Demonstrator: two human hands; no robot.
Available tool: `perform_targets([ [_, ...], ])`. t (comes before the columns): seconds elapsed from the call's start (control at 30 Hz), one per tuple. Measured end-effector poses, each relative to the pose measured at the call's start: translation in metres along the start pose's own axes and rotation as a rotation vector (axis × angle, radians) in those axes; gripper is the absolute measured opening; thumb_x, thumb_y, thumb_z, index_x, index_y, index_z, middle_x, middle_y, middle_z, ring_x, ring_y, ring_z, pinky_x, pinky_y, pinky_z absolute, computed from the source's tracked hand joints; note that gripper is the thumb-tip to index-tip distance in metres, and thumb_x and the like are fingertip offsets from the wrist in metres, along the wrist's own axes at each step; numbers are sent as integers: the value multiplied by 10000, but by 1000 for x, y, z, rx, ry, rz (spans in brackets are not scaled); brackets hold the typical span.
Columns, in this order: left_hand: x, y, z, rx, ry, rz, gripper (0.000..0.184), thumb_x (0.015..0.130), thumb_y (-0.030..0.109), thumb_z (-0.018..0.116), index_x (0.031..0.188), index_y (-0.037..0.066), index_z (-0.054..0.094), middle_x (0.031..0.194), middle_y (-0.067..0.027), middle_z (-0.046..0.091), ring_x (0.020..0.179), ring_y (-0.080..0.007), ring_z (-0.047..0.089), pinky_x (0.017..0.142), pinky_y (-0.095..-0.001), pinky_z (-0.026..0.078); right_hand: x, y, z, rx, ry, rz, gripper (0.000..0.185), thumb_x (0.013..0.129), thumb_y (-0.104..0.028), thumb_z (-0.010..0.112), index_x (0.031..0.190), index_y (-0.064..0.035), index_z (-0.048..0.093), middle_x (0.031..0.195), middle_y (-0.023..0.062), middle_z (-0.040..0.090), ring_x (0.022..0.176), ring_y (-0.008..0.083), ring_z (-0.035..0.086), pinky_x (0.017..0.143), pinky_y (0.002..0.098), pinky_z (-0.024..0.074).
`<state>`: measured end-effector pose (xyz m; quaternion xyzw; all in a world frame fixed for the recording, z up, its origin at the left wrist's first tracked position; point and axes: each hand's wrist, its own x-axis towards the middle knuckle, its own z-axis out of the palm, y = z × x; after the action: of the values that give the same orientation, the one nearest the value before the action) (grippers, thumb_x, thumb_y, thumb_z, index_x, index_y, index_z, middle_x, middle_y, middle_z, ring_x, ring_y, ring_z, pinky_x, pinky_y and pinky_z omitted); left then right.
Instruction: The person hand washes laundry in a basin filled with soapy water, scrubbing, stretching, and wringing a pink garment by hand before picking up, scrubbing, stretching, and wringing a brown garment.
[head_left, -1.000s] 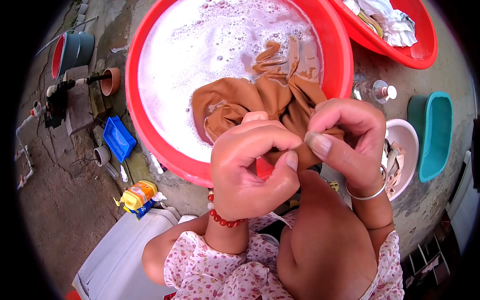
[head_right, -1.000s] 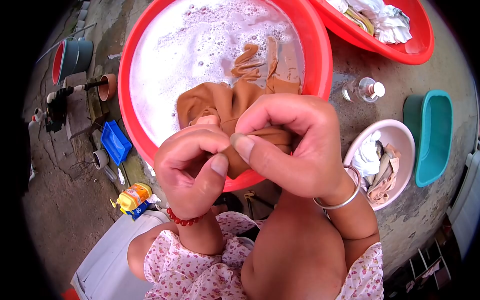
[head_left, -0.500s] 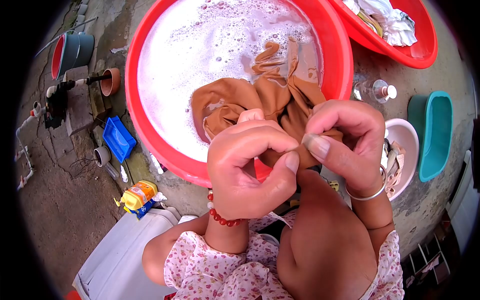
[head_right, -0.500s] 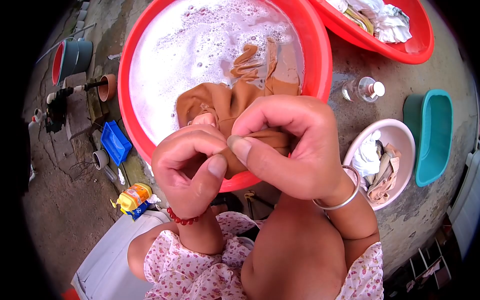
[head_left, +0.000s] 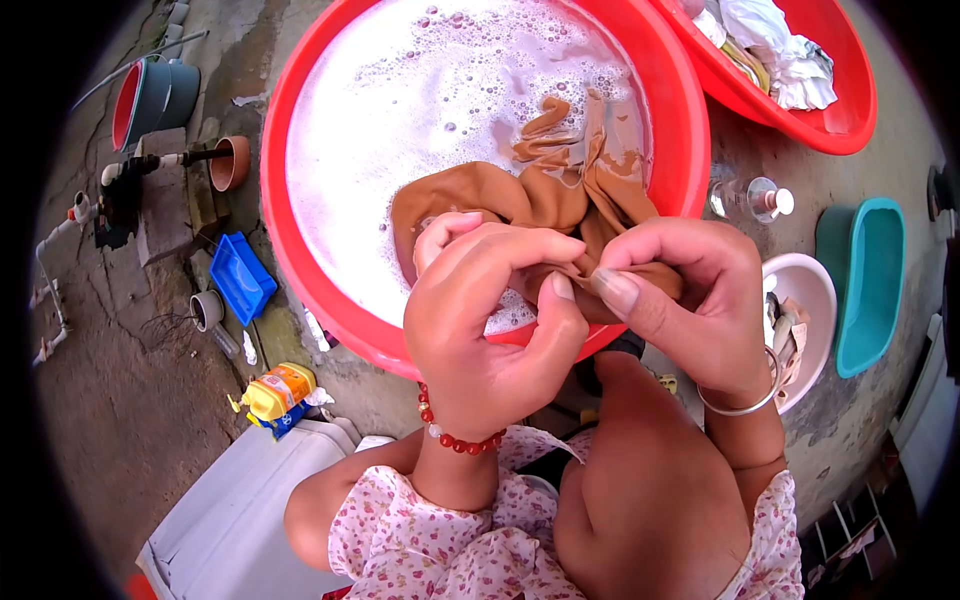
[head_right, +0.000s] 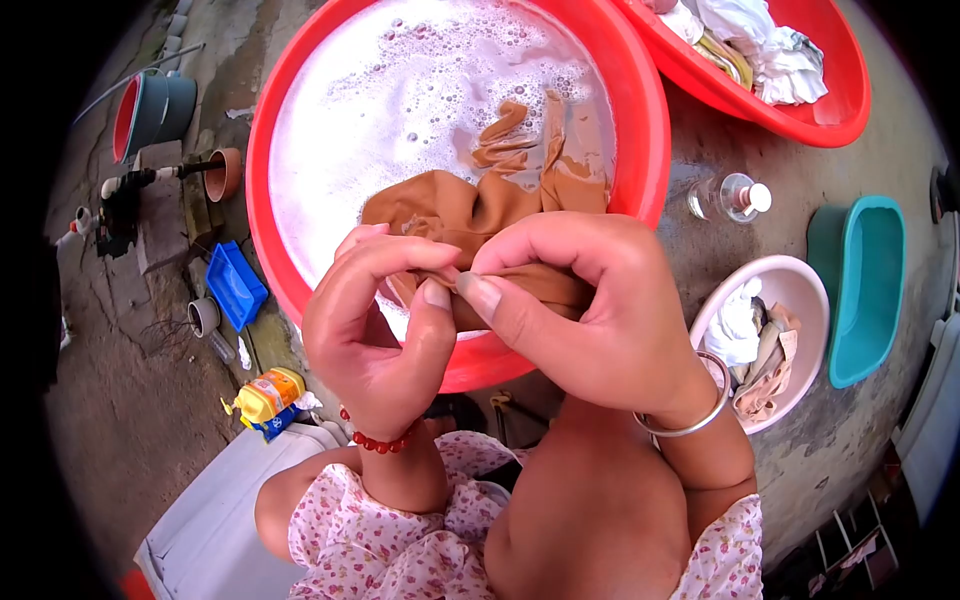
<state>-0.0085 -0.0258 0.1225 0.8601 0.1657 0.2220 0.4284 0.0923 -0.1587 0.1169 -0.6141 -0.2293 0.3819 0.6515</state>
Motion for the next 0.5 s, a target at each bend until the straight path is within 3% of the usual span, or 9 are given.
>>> perform_targets([
  [0.13,1,10,-6,51,66,-38,198,608,-91,638,789,-14,617,729,-74,602,687,-174,564,654,-249,434,-3,-4,0,84,129,108,130,808,-69,629,868,47,635,763,47,631,698,69,562,612,207,455],
  [0.23,-1,16,-7,67,27,18,184,608,-81,653,777,-16,619,728,-80,601,694,-174,575,635,-259,443,-4,-3,3,91,167,56,138,819,-75,627,881,48,636,775,46,638,704,66,567,615,204,458],
  [0.37,-3,22,0,42,40,-59,199,634,-93,678,818,-27,642,746,-99,625,663,-150,583,592,-233,458,-5,-7,5,105,180,67,129,814,-64,628,878,47,639,779,58,643,690,69,570,600,204,453],
  [0.47,-3,23,1,24,64,-72,193,652,-97,680,832,-38,644,749,-104,637,647,-138,587,583,-223,465,-5,-7,5,1,176,11,112,798,-51,636,858,43,640,746,79,639,651,100,581,570,215,443],
  [0.5,-4,25,2,24,62,-73,193,652,-97,680,832,-38,644,749,-104,637,647,-138,587,583,-223,465,-3,-4,4,-76,169,-103,102,789,-43,638,846,42,639,724,90,631,628,123,582,554,224,437],
])
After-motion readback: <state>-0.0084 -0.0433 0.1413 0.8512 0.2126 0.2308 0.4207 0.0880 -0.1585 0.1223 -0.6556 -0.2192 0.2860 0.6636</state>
